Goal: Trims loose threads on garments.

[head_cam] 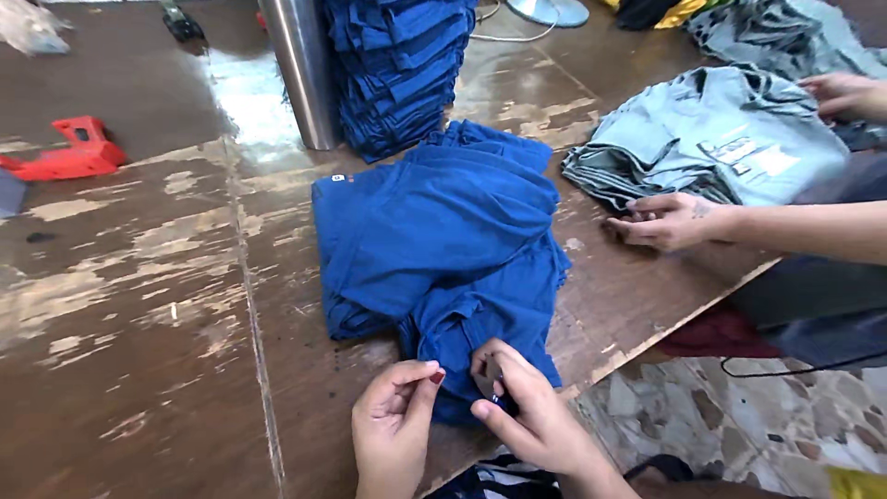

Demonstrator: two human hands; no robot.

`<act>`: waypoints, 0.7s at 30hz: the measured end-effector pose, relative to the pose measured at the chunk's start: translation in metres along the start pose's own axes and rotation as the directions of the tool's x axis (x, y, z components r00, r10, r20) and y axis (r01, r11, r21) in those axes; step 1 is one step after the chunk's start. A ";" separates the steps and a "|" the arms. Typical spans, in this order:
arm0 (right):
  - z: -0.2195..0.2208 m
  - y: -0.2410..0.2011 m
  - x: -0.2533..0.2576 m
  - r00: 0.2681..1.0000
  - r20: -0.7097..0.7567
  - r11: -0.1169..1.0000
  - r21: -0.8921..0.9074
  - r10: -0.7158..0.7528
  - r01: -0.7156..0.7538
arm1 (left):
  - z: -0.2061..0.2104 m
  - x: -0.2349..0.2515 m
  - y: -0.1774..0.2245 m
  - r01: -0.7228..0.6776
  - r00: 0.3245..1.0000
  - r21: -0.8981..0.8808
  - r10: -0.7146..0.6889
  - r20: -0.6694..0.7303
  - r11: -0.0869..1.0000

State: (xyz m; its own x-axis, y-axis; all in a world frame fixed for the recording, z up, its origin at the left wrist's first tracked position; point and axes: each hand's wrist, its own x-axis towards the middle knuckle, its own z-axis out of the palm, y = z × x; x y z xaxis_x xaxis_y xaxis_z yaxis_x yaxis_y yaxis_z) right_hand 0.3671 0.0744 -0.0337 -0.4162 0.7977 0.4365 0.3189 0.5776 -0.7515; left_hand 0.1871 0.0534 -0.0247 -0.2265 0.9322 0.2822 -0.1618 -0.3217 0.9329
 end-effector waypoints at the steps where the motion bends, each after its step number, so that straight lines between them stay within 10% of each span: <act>1: 0.001 0.001 -0.001 1.000 -0.001 1.000 -0.021 0.000 0.000 | 0.000 0.000 0.000 -0.004 1.000 -0.002 0.004 -0.004 1.000; 21: 0.007 -0.012 0.013 0.996 0.069 0.987 -0.158 0.048 -0.036 | -0.009 -0.007 0.001 -0.059 0.993 0.067 0.052 0.105 0.996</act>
State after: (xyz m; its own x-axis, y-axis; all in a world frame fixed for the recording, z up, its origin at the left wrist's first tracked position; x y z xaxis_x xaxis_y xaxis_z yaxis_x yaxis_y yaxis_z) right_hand 0.3520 0.0765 -0.0228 -0.4585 0.8103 0.3650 0.4645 0.5686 -0.6789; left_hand 0.1795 0.0447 -0.0281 -0.1328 0.9265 0.3520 -0.0836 -0.3644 0.9275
